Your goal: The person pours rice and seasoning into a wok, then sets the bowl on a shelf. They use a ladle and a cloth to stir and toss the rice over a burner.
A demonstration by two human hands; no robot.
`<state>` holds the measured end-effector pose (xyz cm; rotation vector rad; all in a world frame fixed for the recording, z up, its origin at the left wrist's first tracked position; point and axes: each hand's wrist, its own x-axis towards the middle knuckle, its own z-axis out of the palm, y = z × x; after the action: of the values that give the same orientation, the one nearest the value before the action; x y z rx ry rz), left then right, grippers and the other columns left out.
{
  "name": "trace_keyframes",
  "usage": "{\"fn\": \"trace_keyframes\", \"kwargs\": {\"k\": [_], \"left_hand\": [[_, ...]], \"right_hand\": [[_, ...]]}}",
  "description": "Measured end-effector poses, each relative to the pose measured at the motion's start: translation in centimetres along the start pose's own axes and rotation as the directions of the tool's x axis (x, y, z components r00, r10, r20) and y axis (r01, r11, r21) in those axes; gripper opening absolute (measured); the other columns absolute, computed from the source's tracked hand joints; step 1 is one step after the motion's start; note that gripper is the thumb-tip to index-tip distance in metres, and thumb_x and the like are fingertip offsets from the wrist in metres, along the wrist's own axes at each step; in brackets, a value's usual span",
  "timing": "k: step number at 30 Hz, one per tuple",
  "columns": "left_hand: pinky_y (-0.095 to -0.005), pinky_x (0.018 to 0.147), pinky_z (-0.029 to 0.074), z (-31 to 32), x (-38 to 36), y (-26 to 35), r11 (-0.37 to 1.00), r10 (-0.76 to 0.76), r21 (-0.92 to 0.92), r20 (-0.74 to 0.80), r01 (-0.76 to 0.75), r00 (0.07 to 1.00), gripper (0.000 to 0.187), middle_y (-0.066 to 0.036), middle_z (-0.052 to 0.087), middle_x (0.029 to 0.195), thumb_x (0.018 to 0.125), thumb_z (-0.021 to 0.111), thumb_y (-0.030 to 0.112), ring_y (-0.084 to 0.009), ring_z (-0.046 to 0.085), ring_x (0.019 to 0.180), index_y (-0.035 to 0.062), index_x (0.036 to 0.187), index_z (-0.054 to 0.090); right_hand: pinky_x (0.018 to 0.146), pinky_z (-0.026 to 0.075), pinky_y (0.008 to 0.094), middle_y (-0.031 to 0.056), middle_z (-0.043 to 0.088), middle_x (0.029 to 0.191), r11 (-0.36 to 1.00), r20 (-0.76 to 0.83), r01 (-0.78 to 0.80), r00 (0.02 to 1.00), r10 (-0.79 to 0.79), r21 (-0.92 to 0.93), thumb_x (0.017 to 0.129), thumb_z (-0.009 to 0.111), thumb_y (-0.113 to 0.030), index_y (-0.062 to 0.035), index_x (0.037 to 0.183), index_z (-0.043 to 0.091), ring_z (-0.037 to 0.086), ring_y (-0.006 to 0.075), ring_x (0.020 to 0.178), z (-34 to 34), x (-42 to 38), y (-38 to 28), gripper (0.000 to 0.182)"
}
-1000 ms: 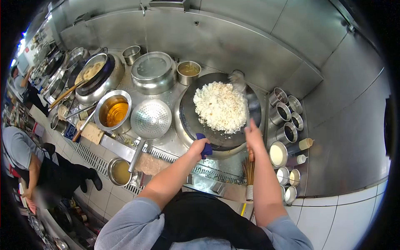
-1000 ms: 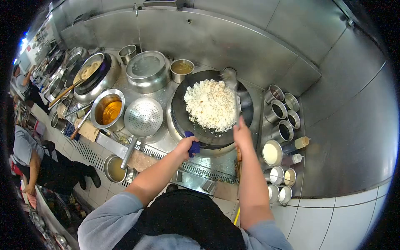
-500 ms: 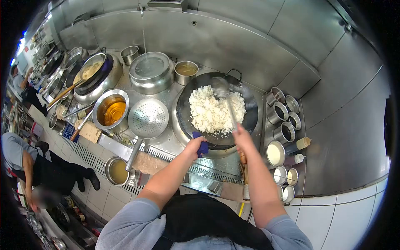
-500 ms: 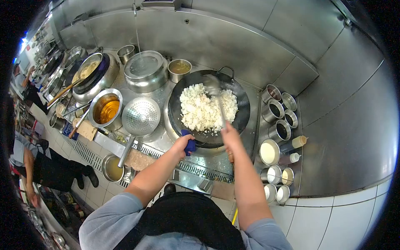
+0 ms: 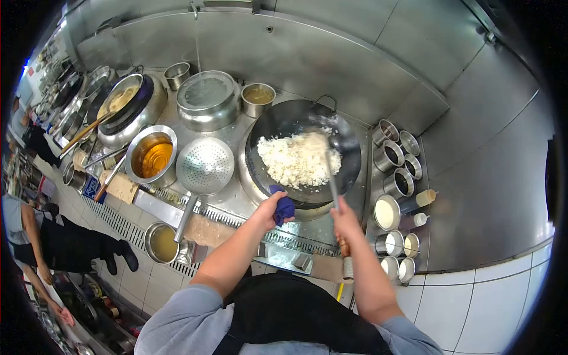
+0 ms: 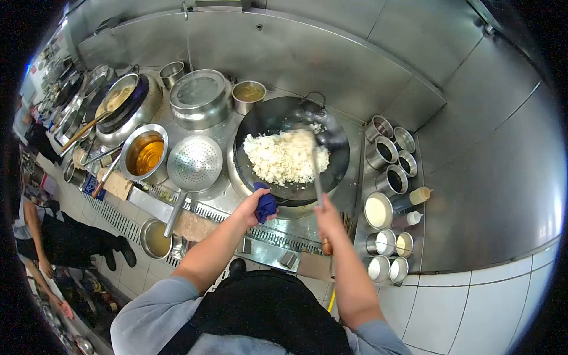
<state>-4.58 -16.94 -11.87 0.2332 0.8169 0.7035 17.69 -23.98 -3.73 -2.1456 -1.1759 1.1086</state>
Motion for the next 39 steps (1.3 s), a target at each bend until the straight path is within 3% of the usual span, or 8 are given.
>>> {"fn": "trace_keyframes", "kwargs": {"k": [6,8,10,16,18,22,24,39], "left_hand": [[-0.0364,0.049,0.051,0.1,-0.1,0.2,1.0,-0.005,0.008,0.078,0.004,0.997,0.026,-0.01,0.059,0.076,0.084,0.058,0.029,-0.0241,0.061,0.061,0.004,0.091,0.052],[-0.0348,0.046,0.05,0.5,-0.5,0.0,0.999,0.035,-0.032,0.03,-0.034,0.999,0.022,-0.012,0.059,0.074,0.085,0.055,0.022,-0.0238,0.06,0.058,0.0013,0.09,0.051],[-0.0352,0.046,0.05,0.2,0.0,-0.1,1.0,0.014,-0.01,0.045,-0.014,0.999,0.022,-0.012,0.059,0.073,0.085,0.055,0.022,-0.0238,0.06,0.057,0.0014,0.089,0.052],[-0.0355,0.048,0.048,0.3,0.0,-0.1,0.999,0.015,0.034,0.028,-0.016,0.999,0.025,-0.009,0.059,0.069,0.085,0.056,0.03,-0.0236,0.06,0.056,0.0047,0.086,0.054],[-0.0363,0.05,0.05,0.3,-0.2,-0.3,1.0,0.021,0.0,0.065,-0.021,0.998,0.027,-0.009,0.059,0.071,0.085,0.057,0.032,-0.0242,0.061,0.059,0.0049,0.087,0.054],[-0.0469,0.068,0.055,0.5,-1.7,-0.8,1.0,-0.029,-0.005,0.016,0.029,0.999,0.034,-0.007,0.062,0.082,0.083,0.062,0.04,-0.0225,0.064,0.071,0.0092,0.095,0.055],[-0.0424,0.062,0.057,0.9,-1.5,-0.7,0.999,-0.036,-0.019,0.025,0.036,0.999,0.037,-0.011,0.06,0.079,0.085,0.059,0.041,-0.0297,0.063,0.071,0.0051,0.093,0.052],[-0.0374,0.056,0.055,0.7,-1.3,-0.7,0.995,-0.048,-0.086,0.086,0.055,0.995,0.027,-0.009,0.062,0.078,0.088,0.057,0.033,-0.0229,0.063,0.063,0.0059,0.093,0.054]], "right_hand": [[0.066,0.051,0.0382,0.0201,0.064,0.088,0.874,-0.167,0.361,0.888,-0.429,-0.325,0.091,0.051,-0.02,-0.0184,0.142,0.031,0.063,0.0279,0.066,-3.9,-0.5,1.9,0.056],[0.041,0.044,0.0319,0.0112,0.059,0.067,0.865,-0.32,0.38,0.817,-0.48,-0.326,0.091,0.051,-0.018,-0.0213,0.143,0.031,0.051,0.0176,0.042,-4.1,3.8,2.6,0.055],[0.039,0.042,0.0331,0.0092,0.055,0.062,0.992,-0.222,0.106,0.968,-0.118,-0.063,0.091,0.051,-0.018,-0.0242,0.142,0.031,0.05,0.0163,0.04,-2.9,3.1,-1.5,0.055],[0.043,0.043,0.0322,0.0113,0.059,0.067,0.987,0.174,0.136,0.978,-0.119,-0.089,0.09,0.053,-0.021,-0.0219,0.144,0.027,0.051,0.0176,0.045,-0.8,-2.2,-2.5,0.061],[0.044,0.044,0.0319,0.012,0.06,0.068,0.735,-0.096,0.619,0.743,-0.662,-0.278,0.089,0.053,-0.02,-0.0217,0.144,0.028,0.052,0.018,0.046,-2.3,-0.9,3.5,0.061],[0.05,0.047,0.0342,0.0141,0.061,0.07,0.805,-0.321,0.443,0.754,-0.573,-0.395,0.089,0.054,-0.019,-0.0221,0.144,0.028,0.056,0.0209,0.051,-1.8,-1.9,6.2,0.061],[0.059,0.05,0.0398,0.0188,0.063,0.074,0.998,-0.064,-0.012,0.998,0.016,0.063,0.089,0.053,-0.02,-0.0232,0.144,0.026,0.062,0.0299,0.062,1.6,-2.6,4.4,0.061],[0.074,0.048,0.0426,0.0241,0.065,0.087,0.833,-0.001,0.2,0.972,-0.234,-0.515,0.092,0.049,-0.022,-0.0273,0.141,0.033,0.064,0.0393,0.086,-1.3,-6.1,-2.4,0.052]]}}
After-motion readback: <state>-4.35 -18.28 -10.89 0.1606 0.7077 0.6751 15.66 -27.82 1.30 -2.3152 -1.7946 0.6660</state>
